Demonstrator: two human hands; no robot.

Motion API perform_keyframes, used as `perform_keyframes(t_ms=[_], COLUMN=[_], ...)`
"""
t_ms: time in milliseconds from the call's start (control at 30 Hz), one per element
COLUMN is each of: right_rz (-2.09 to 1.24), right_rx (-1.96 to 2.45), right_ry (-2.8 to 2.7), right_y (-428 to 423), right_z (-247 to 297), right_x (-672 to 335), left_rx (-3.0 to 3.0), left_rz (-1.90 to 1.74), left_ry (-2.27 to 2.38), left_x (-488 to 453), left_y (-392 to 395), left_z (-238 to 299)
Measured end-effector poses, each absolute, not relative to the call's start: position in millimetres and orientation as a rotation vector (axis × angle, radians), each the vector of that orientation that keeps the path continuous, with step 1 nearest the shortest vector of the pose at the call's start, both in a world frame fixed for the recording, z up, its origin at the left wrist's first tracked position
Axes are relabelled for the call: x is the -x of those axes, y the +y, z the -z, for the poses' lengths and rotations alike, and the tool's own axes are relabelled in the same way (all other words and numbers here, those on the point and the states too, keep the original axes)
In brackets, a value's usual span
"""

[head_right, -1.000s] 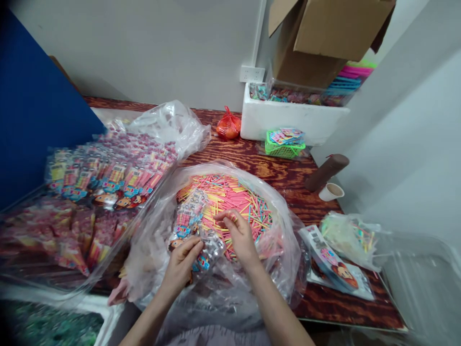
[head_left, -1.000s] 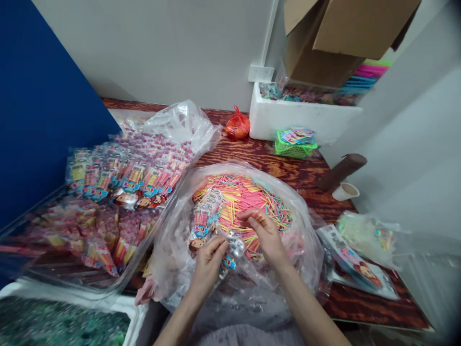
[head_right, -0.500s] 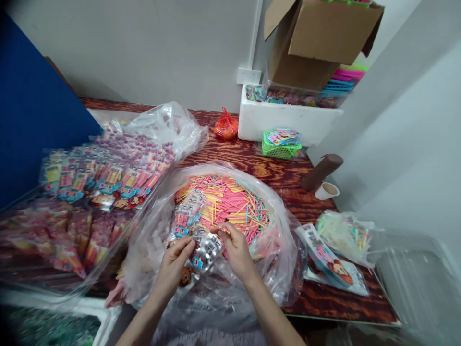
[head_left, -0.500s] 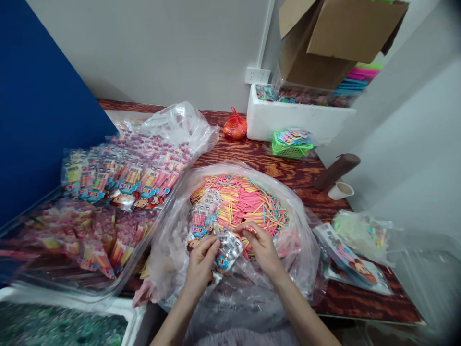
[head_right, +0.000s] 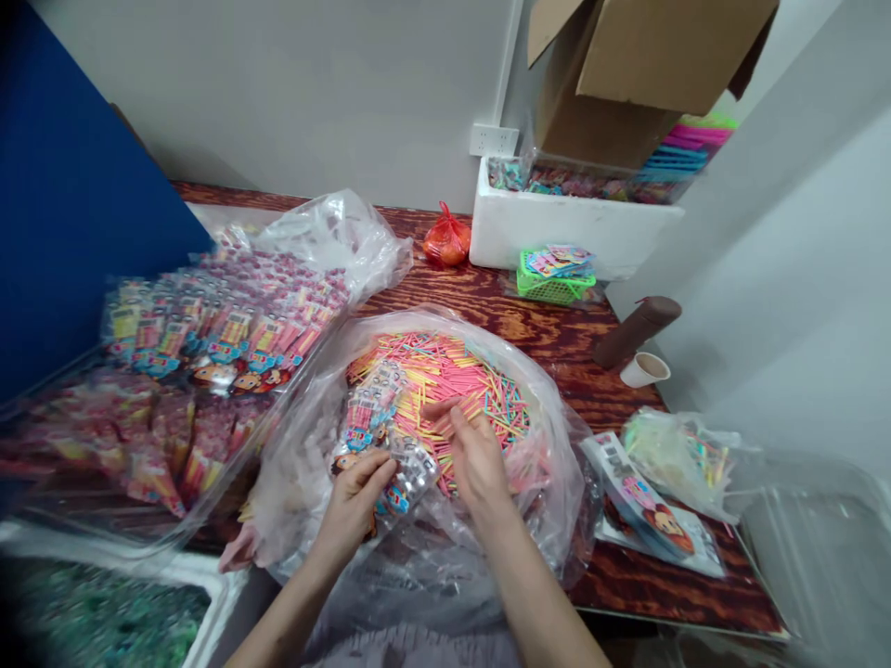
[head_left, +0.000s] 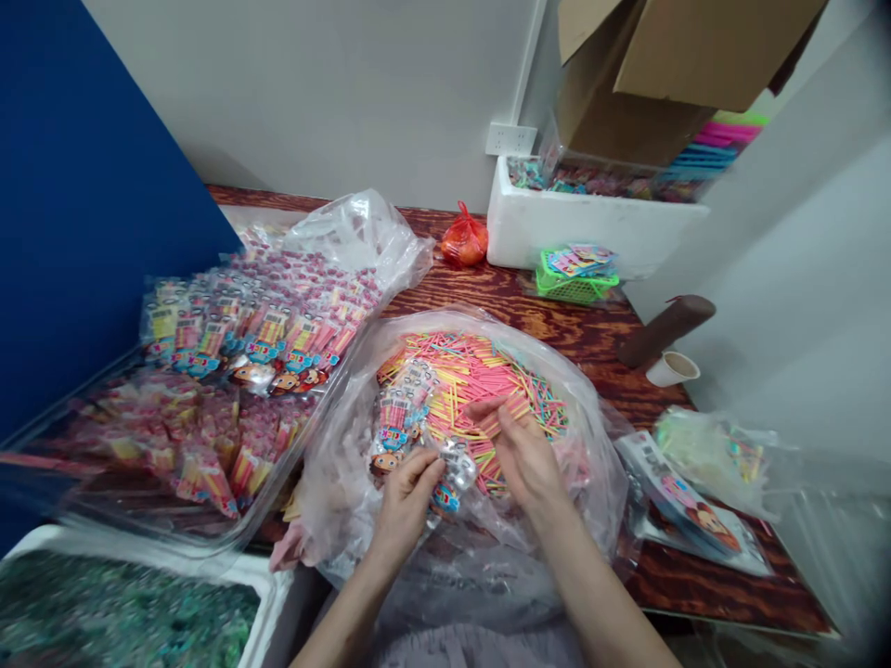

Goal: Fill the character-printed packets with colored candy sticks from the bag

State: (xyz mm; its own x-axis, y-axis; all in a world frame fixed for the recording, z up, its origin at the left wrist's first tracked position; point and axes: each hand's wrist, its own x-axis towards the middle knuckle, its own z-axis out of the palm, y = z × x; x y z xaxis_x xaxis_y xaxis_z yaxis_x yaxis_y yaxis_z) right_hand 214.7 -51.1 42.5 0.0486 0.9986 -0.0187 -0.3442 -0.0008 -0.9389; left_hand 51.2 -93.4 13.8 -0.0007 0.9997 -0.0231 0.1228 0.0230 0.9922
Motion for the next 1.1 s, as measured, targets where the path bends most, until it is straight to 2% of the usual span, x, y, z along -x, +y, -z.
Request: perform_keyframes(t_ms=[167, 400, 600, 833, 1100], right_rz=[-1.536, -1.642, -1.560, -1.136, -1.029], right_rx=[0.855, 1.039, 1.135, 1.146, 1.130], right_ry=[-0.760, -0.815, -1.215, -1.456, -1.604], right_y=[-37, -59, -67, -67, -68], right_z=[-60, -54, -63, -73, -69], right_x=[-197, -191, -194, -179, -169], left_rx=[-1.255, -1.171, -1.089, -0.955, -0.929], left_rz=[-1.145, -1.152, -1.219, -1.252, -1.191], left_ry=[1.276, 1.273, 1.224, 1.236, 1.188], left_x=[-57, -48, -45, -38, -19], left_y=[-92, -92, -89, -85, -74], left_z=[-16, -4, -10, -18, -22])
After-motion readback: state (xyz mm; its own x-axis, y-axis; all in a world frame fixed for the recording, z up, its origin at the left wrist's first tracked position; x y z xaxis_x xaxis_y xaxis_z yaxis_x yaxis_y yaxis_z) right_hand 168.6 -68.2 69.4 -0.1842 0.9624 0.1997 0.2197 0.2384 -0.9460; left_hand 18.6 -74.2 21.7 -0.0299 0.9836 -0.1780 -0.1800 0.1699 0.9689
